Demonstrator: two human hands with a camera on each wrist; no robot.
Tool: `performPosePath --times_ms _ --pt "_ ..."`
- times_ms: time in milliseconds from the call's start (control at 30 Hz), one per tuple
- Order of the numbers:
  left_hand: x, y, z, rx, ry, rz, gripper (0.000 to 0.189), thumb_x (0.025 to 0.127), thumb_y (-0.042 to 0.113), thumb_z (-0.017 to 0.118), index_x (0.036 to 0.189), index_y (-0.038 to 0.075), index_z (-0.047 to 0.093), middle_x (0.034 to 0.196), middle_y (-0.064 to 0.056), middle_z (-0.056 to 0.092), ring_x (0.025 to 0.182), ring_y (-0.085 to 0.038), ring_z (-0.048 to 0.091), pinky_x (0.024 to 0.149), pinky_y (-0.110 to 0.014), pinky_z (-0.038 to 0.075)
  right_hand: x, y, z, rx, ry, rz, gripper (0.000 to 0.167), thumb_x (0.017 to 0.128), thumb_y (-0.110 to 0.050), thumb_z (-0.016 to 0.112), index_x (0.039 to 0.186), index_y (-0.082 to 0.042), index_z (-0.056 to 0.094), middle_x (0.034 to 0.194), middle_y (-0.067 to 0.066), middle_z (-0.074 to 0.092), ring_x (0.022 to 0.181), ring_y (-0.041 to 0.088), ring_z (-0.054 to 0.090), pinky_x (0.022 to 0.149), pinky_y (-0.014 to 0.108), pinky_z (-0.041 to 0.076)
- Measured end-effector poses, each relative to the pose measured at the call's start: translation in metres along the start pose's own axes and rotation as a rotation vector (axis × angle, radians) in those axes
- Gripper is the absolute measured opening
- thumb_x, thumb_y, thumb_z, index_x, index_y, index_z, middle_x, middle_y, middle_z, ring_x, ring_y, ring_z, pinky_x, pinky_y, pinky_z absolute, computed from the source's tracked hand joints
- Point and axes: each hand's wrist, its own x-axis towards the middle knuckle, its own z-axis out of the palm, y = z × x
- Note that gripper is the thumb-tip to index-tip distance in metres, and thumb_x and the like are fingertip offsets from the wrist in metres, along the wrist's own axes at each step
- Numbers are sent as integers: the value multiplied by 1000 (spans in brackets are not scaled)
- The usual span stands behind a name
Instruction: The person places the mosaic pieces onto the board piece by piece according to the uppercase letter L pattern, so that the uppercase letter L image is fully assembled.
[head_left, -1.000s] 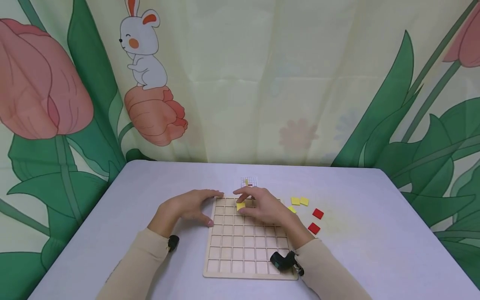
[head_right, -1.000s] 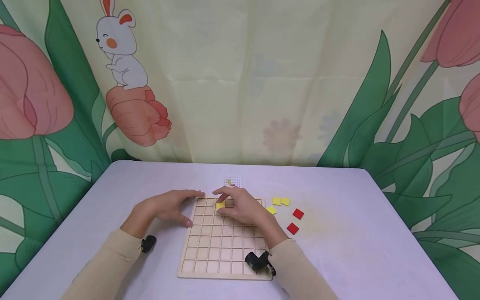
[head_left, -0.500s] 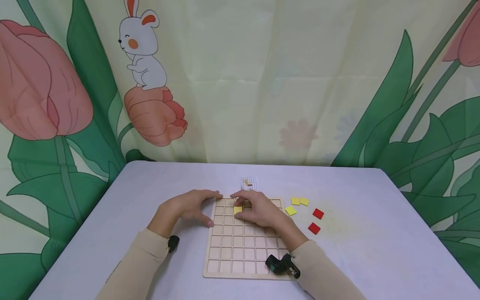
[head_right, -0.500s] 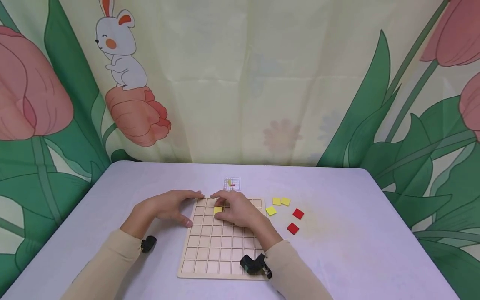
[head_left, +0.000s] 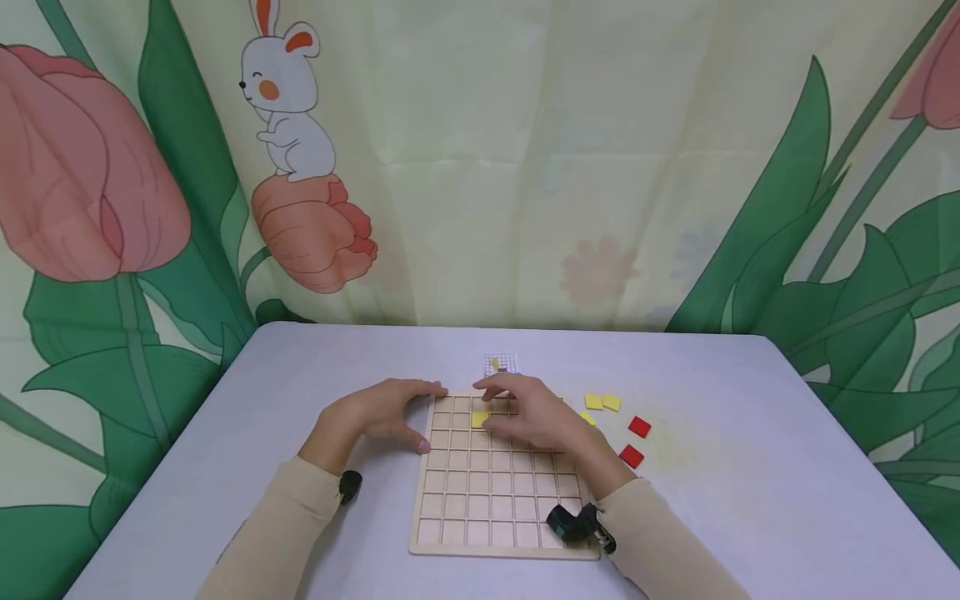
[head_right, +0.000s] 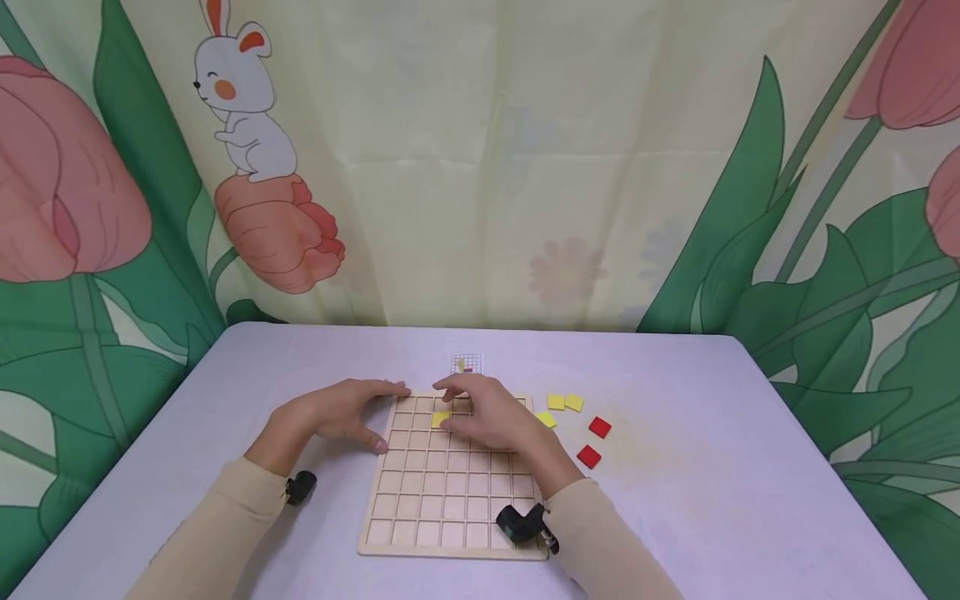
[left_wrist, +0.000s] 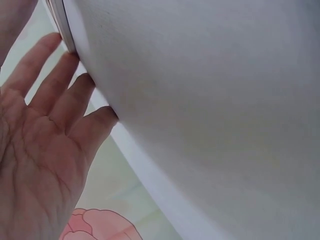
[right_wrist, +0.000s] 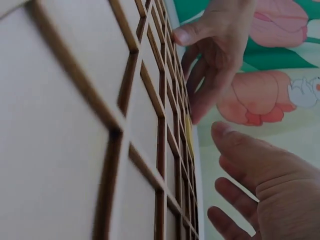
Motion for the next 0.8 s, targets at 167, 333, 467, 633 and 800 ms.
performPosePath --times_ms 167,333,467,633,800 --pt "-2 1 1 -2 10 19 89 73 38 94 151 24 53 159 -2 46 150 -28 38 121 -51 34 -13 1 -23 -83 36 -32 51 92 -22 79 139 -13 62 124 7 69 126 25 59 110 51 46" --pt "-2 1 2 -6 12 1 90 73 37 94 152 25 52 160 -2 45 150 -28 37 122 -51 33 -28 8 -45 -91 81 -51 50 91 -23 81 136 -12 63 128 11 67 124 28 61 105 55 49" --pt "-1 2 2 -5 14 13 89 74 37 94 152 26 52 160 0 45 151 -27 37 122 -49 33 -42 16 -58 -132 110 -22 51 91 -28 81 137 -13 63 127 11 67 123 31 61 104 55 49" --pt "5 4 3 -12 7 65 89 75 39 93 152 25 52 160 1 45 151 -26 37 122 -48 33 -62 27 -72 -203 148 32 52 88 -25 83 135 -11 65 126 10 67 122 34 60 102 55 50" --pt "0 -2 3 13 18 11 90 74 39 94 152 27 51 160 2 45 151 -24 37 122 -47 33 -63 37 -75 -220 153 8 51 89 -24 83 134 -10 65 126 11 66 122 33 60 103 55 50"
